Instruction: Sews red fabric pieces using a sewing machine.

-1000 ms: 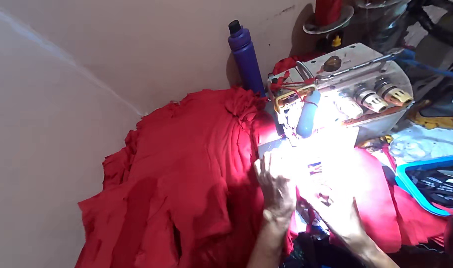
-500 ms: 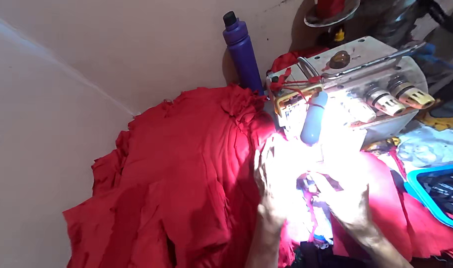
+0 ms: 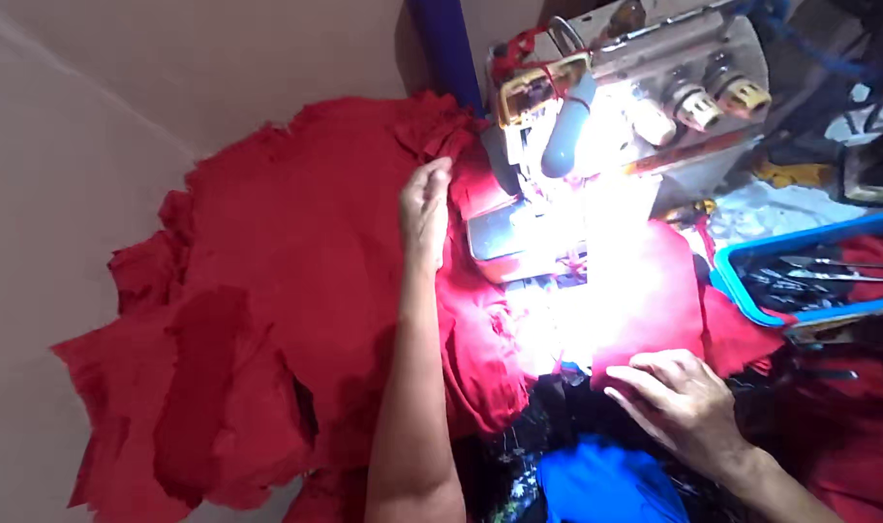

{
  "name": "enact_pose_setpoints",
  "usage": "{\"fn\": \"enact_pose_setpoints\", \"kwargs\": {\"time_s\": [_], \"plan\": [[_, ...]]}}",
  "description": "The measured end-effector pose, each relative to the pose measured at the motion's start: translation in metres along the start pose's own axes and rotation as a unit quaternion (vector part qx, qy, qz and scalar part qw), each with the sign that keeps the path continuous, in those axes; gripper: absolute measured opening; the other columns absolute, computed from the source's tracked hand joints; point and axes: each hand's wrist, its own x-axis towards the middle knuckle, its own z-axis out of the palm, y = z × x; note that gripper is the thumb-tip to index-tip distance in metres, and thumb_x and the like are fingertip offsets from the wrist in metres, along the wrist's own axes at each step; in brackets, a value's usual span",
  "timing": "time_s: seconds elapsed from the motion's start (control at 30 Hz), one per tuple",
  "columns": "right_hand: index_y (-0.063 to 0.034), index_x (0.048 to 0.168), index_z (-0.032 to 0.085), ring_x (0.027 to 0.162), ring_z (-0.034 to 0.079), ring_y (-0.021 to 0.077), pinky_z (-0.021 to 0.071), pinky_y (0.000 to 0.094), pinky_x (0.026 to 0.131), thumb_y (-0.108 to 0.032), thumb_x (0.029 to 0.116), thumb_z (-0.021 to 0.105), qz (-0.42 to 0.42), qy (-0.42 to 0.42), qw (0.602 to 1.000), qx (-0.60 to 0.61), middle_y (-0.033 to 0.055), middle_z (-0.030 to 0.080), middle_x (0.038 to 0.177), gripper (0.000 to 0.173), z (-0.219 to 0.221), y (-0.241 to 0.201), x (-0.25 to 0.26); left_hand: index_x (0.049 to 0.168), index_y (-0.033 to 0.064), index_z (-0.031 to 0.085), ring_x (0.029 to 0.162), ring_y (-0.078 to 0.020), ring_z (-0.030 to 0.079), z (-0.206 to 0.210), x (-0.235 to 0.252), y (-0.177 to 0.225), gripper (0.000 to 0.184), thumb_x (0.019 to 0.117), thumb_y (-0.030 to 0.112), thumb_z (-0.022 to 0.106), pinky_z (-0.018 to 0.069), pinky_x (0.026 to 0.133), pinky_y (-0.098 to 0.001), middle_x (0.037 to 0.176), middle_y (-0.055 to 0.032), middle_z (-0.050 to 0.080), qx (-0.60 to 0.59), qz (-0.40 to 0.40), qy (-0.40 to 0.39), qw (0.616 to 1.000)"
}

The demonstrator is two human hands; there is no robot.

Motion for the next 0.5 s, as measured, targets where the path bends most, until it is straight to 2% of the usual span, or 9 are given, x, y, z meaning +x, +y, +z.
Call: {"fn": "enact_pose_setpoints", "kwargs": {"time_s": [0.07,0.13,0.2,0.33,0.4,0.5], "plan": [[-0.0182,0.108,0.069,0.096,0.061,0.0302,0.0442,0.0386,0.084,-0.030,0.1036,0.054,-0.046,0.011,0.996,-0.077,0.0105,0.068,0.102,0.020,0.014,0.009,-0.013,0.126,-0.0064,0.064,0.117,-0.0230,0.064,-0.002,-0.049,0.013,0.032,0.1065,0.012,0.047,0.0498,0.102,-0.0355,0.125,-0.0208,0.067,0.053,0.051,0.076,0.994],[-0.0191,0.110,0.061,0.098,0.055,0.0277,0.0376,0.0369,0.087,-0.025,0.1056,0.048,-0.080,0.038,0.987,-0.134,0.0084,0.061,0.106,0.015,0.029,0.016,-0.019,0.125,-0.0032,0.064,0.115,-0.0209,0.065,-0.005,-0.109,0.026,0.029,0.1070,0.014,0.049,0.0519,0.100,-0.0356,0.125,-0.0175,0.067,0.101,0.074,0.095,0.988],[-0.0186,0.110,0.058,0.099,0.054,0.0267,0.0359,0.0360,0.089,-0.025,0.1068,0.045,-0.093,0.061,0.984,-0.139,0.0076,0.060,0.107,0.015,0.036,0.018,-0.019,0.116,-0.0035,0.069,0.109,-0.0153,0.067,-0.004,-0.151,0.031,0.025,0.1031,0.010,0.052,0.0542,0.096,-0.0324,0.116,-0.0135,0.071,0.103,0.079,0.127,0.983],[-0.0149,0.111,0.066,0.097,0.057,0.0258,0.0395,0.0362,0.091,-0.018,0.1050,0.054,-0.117,0.047,0.991,-0.049,0.0080,0.066,0.103,0.014,0.028,0.015,-0.025,0.098,-0.0078,0.073,0.099,-0.0078,0.069,-0.002,-0.216,0.041,0.020,0.0930,0.002,0.056,0.0544,0.092,-0.0226,0.098,-0.0112,0.074,0.072,0.078,0.145,0.984],[-0.0119,0.115,0.070,0.093,0.062,0.0254,0.0447,0.0355,0.089,-0.014,0.1039,0.056,-0.099,0.035,0.994,0.001,0.0093,0.070,0.098,0.018,0.019,0.014,-0.030,0.098,-0.0071,0.073,0.099,-0.0066,0.069,0.000,-0.235,0.043,0.019,0.0931,0.002,0.057,0.0546,0.093,-0.0208,0.098,-0.0096,0.074,0.051,0.065,0.124,0.989],[-0.0080,0.111,0.074,0.089,0.069,0.0237,0.0516,0.0330,0.088,-0.009,0.1027,0.054,-0.057,0.018,0.996,0.073,0.0113,0.075,0.097,0.021,0.007,0.010,-0.034,0.098,-0.0063,0.073,0.100,-0.0051,0.069,0.009,-0.252,0.045,0.017,0.0930,0.002,0.059,0.0552,0.093,-0.0198,0.100,-0.0076,0.074,0.019,0.043,0.094,0.994]]}}
